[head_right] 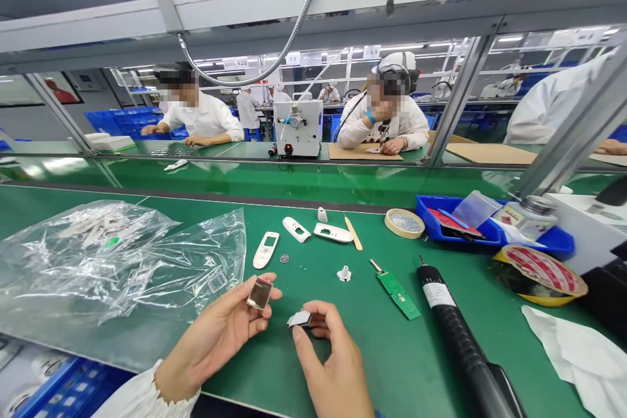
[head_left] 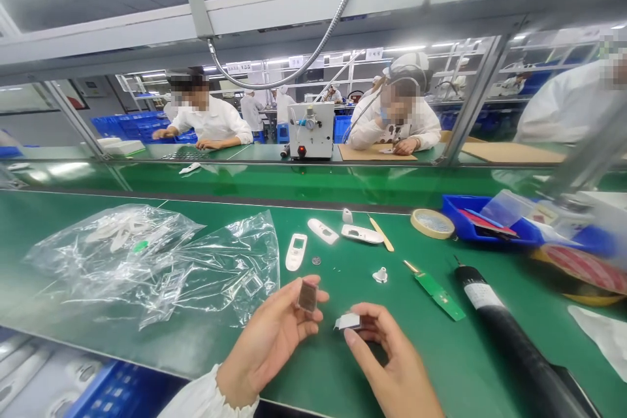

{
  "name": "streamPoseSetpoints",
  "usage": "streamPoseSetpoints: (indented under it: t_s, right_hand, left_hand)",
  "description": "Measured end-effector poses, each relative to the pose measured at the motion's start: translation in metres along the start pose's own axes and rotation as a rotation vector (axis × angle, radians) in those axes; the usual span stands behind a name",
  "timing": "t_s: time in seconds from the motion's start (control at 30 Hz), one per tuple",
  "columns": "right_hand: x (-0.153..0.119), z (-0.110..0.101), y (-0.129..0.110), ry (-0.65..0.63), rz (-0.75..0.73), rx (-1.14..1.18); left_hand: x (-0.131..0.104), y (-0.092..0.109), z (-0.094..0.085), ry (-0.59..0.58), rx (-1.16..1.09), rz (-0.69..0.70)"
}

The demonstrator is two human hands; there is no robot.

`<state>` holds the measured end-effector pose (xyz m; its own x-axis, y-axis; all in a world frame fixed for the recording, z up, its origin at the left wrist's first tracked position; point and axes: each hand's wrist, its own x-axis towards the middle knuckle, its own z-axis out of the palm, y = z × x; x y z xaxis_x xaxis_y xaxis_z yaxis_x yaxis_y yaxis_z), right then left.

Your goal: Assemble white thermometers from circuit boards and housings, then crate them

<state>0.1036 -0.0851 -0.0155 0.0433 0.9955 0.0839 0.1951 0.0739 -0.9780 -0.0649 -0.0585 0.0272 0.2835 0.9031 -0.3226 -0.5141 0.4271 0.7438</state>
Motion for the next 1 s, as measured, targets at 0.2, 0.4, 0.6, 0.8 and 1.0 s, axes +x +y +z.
streamPoseSetpoints:
  t_s: [0.2, 0.4, 0.6, 0.8, 1.0]
  right_hand:
    - [0.003, -0.008, 0.010, 0.016, -0.263, -0.523]
    - [0.007, -0.002, -0.021, 0.174, -0.617, -0.558]
    - [0.017, 0.013, -0.048, 0.165, -0.801, -0.566]
    - [0.018, 0.014, -0.045, 0.149, -0.786, -0.571]
    - [0.017, 0.014, -0.044, 0.180, -0.803, -0.556]
  left_hand:
    - [-0.006, 0.005, -0.003, -0.035, 0.099, 0.081]
    - [-0.008, 0.003, -0.004, -0.084, 0.174, 0.099]
    - [-0.009, -0.002, 0.003, -0.121, 0.179, 0.099]
    - [-0.013, -0.001, 0.008, -0.124, 0.233, 0.095]
    - [-0.011, -0.002, 0.011, -0.139, 0.246, 0.096]
